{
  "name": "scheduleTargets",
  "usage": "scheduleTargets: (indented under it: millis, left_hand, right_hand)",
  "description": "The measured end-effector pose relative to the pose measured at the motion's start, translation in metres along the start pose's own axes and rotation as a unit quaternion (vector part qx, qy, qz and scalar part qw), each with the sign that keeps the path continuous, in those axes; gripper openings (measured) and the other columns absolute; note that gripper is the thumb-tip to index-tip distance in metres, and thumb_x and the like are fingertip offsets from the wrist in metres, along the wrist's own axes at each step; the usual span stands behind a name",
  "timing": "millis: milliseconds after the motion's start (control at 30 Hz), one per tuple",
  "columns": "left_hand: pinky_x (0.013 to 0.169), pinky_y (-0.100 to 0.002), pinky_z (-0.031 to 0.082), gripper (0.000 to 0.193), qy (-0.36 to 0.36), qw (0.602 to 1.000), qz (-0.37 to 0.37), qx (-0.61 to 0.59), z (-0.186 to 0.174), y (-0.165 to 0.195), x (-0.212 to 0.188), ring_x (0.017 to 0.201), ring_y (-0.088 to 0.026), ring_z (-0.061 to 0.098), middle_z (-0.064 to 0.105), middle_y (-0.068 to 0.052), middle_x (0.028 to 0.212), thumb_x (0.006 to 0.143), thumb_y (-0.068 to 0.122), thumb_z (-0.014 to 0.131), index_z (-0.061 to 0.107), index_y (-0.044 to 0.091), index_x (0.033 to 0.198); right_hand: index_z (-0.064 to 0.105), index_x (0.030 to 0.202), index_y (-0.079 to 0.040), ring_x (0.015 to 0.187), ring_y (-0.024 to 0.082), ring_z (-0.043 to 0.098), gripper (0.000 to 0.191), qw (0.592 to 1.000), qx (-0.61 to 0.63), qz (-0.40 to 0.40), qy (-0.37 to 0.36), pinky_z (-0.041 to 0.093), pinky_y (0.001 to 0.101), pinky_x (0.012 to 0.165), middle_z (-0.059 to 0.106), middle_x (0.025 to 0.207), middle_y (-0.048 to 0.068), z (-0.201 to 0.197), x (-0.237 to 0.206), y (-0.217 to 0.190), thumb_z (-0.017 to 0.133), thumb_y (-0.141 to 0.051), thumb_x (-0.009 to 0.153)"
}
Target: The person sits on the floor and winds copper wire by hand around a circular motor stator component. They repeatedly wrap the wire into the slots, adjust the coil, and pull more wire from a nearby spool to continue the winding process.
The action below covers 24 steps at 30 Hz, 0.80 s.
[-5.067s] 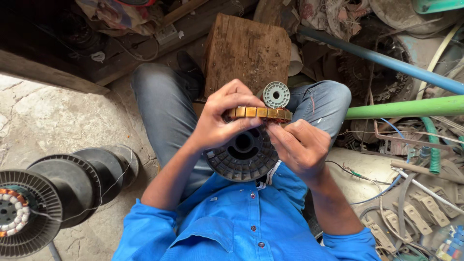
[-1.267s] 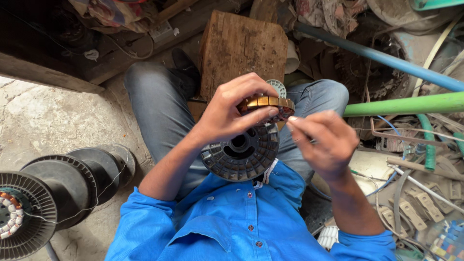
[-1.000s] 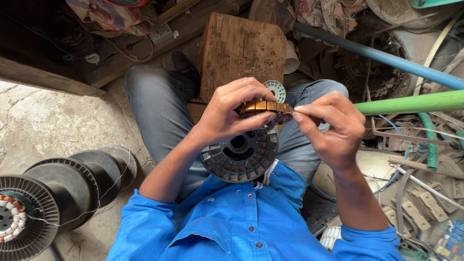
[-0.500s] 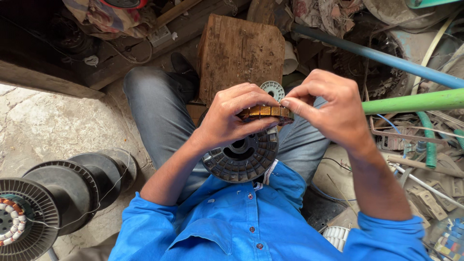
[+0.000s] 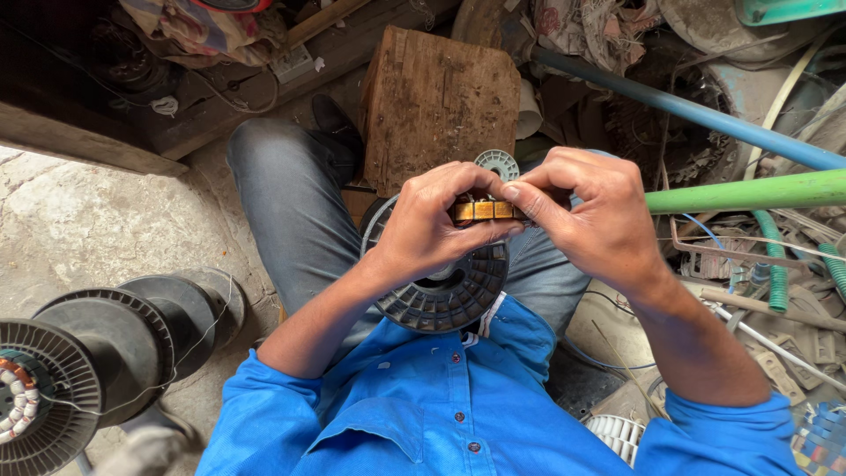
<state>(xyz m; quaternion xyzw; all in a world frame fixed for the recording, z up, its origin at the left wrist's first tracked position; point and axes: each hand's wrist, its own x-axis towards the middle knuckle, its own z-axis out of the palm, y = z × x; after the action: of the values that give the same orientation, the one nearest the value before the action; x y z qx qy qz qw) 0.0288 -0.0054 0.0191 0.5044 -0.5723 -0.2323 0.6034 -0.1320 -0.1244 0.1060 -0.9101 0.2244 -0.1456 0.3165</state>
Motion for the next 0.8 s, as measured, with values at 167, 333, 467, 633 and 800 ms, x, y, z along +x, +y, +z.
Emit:
scheduleTargets:
  millis: [167, 333, 467, 633, 800]
  left_hand:
    - [0.096, -0.032, 0.057, 0.042, -0.076, 0.987, -0.084, -0.115, -0.002, 0.000, -0.006, 0.109, -0.019, 0.069, 0.068, -0.008, 0.117, 0.090, 0.021, 0.084, 0.063, 0.005, 0.123]
    - [0.100, -0.032, 0.057, 0.052, -0.064, 0.969, -0.162, -0.173, 0.011, 0.006, -0.013, 0.113, -0.016, 0.067, 0.066, -0.007, 0.121, 0.088, 0.024, 0.084, 0.060, 0.006, 0.131]
    - [0.108, -0.034, 0.053, 0.051, 0.017, 0.990, -0.101, -0.102, 0.027, 0.015, -0.028, 0.121, -0.020, 0.063, 0.063, -0.009, 0.126, 0.091, 0.021, 0.083, 0.061, 0.007, 0.136]
    - [0.116, -0.038, 0.044, 0.056, 0.070, 0.991, -0.091, -0.070, 0.039, 0.019, -0.044, 0.131, -0.025, 0.054, 0.056, -0.011, 0.135, 0.089, 0.021, 0.084, 0.058, 0.009, 0.137]
    - [0.128, -0.046, 0.035, 0.071, 0.134, 0.983, -0.099, -0.073, 0.068, 0.031, -0.053, 0.143, -0.030, 0.037, 0.038, -0.014, 0.148, 0.086, 0.026, 0.088, 0.047, 0.011, 0.143]
  right_hand:
    - [0.077, 0.100, 0.000, 0.073, 0.015, 0.064, 0.010, 0.998, 0.045, -0.027, 0.020, 0.048, 0.0284, 0.064, 0.070, 0.084, 0.009, -0.003, -0.004, 0.001, 0.079, -0.006, 0.093]
    - [0.076, 0.101, 0.000, 0.080, 0.018, 0.069, 0.012, 0.998, 0.037, -0.043, 0.041, 0.053, 0.0284, 0.071, 0.073, 0.090, 0.011, -0.003, -0.011, -0.001, 0.081, -0.002, 0.091]
    - [0.075, 0.104, 0.001, 0.088, 0.021, 0.073, 0.015, 0.995, -0.009, -0.077, 0.065, 0.057, 0.0305, 0.077, 0.074, 0.098, 0.014, -0.002, -0.023, -0.009, 0.081, 0.000, 0.090]
    - [0.074, 0.109, 0.002, 0.090, 0.025, 0.074, 0.020, 0.987, -0.061, -0.121, 0.089, 0.058, 0.0312, 0.076, 0.076, 0.104, 0.015, 0.003, -0.037, -0.018, 0.078, 0.007, 0.090]
    - [0.073, 0.104, 0.000, 0.084, 0.023, 0.073, 0.020, 0.987, -0.021, -0.126, 0.096, 0.058, 0.0314, 0.075, 0.075, 0.100, 0.014, 0.010, -0.046, -0.021, 0.079, 0.008, 0.087]
